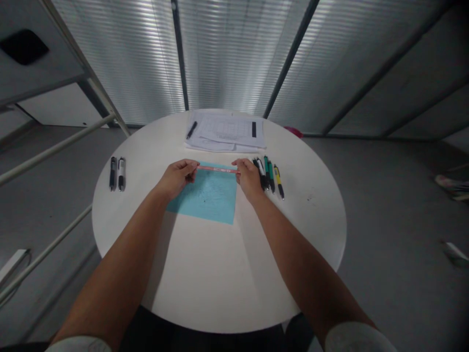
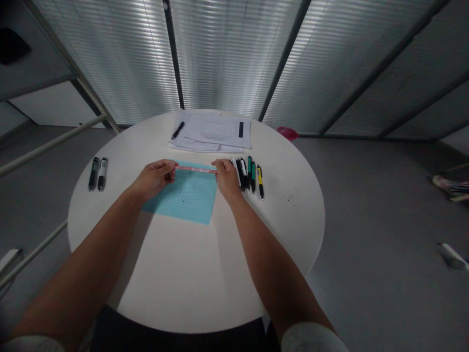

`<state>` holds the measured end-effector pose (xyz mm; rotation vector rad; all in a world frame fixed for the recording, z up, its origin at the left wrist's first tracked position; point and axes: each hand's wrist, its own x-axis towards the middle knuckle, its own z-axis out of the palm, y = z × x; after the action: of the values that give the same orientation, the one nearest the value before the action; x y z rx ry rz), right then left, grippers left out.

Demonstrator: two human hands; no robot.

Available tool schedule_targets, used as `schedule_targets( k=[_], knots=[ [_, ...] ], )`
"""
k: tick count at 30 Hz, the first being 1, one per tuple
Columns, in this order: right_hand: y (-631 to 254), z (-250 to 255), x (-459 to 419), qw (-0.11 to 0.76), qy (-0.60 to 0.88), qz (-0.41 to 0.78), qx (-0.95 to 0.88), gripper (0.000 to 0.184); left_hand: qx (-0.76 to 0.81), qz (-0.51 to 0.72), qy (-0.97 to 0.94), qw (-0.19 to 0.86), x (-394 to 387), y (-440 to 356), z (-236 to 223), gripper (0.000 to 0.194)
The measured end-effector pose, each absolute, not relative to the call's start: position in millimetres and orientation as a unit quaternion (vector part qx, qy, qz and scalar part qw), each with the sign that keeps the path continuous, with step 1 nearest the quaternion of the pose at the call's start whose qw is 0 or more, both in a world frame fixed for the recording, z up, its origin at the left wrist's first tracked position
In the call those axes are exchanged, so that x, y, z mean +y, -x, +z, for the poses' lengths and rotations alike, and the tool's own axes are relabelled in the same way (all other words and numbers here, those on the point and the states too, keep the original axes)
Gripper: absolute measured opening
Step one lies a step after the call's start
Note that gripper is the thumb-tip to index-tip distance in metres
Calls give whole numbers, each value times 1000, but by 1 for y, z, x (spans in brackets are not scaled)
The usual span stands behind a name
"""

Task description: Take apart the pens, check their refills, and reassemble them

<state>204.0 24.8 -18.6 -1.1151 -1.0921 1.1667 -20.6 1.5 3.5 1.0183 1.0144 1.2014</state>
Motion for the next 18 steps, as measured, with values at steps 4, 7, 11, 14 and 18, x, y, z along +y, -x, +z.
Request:
schedule_targets(
  k=[4,7,11,14,18],
  knots=[
    [-203,-14,24,570,473,512,-435,22,441,513,-441,590,0,19,6,18],
    [-203,-11,23,567,475,511,-438,19,448,515,-425,595,0,17,8,17],
    [-203,-11,22,558,485,495,-457,19,447,524,-403,603,2,18,7,16],
    [-203,-12,22,560,487,478,-470,19,440,529,-396,608,2,19,6,16],
    [-205,-14,23,567,482,485,-459,16,438,531,-386,614,2,19,7,16]
  ],
)
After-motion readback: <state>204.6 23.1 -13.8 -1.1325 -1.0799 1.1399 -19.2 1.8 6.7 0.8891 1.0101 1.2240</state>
